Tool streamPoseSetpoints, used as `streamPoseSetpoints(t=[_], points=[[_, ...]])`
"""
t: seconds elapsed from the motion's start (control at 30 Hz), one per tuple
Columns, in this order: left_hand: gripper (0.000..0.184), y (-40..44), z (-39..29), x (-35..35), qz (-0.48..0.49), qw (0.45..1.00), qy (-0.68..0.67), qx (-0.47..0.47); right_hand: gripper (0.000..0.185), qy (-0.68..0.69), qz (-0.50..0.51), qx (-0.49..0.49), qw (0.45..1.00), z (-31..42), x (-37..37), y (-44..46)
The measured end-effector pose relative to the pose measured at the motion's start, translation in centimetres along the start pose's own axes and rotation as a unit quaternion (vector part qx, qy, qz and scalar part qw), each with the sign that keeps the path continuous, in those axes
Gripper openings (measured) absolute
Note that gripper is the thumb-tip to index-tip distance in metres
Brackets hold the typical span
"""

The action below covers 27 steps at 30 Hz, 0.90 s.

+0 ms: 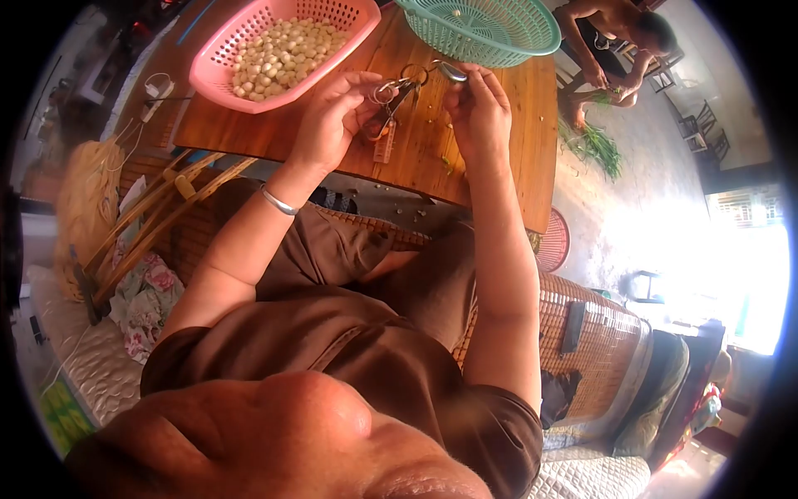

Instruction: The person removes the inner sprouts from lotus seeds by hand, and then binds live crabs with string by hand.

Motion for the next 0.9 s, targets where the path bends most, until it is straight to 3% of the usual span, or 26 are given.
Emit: streamPoseSetpoints(t=[0.43, 0.5, 0.63, 0.7, 0.73, 0.77, 0.83, 0.9], points=[[0.018, 0.0, 0.5, -0.4, 0.006, 0.994, 0.106, -0.027, 0.018, 0.026, -0.018, 0.008, 0.999, -0.1, 0.9, 0.5], [0.015, 0.0, 0.1, -0.4, -0.010, 0.974, 0.217, -0.058, 0.017, 0.035, -0.004, 0.009, 0.999, 0.0, 1.0, 0.6], [0.017, -0.3, 1.2, -1.3, 0.019, 0.987, 0.157, -0.026, 0.017, 0.043, 0.016, 0.012, 0.999, 0.2, 0.9, 0.6], [0.022, -0.3, 0.5, -1.3, 0.018, 0.935, 0.338, -0.107, 0.017, 0.045, 0.013, 0.012, 0.999, 0.2, 1.1, 0.7], [0.026, -0.5, 0.5, -1.5, 0.027, 0.913, 0.396, -0.096, 0.016, 0.047, 0.012, 0.015, 0.999, 0.2, 1.3, 0.8], [0.026, -0.7, 0.3, -1.6, 0.026, 0.913, 0.394, -0.097, 0.015, 0.049, 0.011, 0.019, 0.999, 0.3, 1.5, 0.9], [0.024, -1.3, -1.3, -3.2, 0.025, 0.852, 0.502, -0.145, 0.015, 0.056, -0.005, 0.019, 0.998, 0.4, 1.6, 1.0], [0.022, -1.0, -0.7, -3.1, 0.041, 0.859, 0.499, -0.108, 0.015, 0.063, -0.022, 0.021, 0.998, 0.5, 1.6, 1.0]])
Point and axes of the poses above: each hand's wrist, its own y-axis towards the middle knuckle, its own x-axis out of the back of the hand, z = x × y, the point moved 8 cm from there along y, towards the middle knuckle, and after that the axes turned 1 degree about -y, right-handed, at the moved point
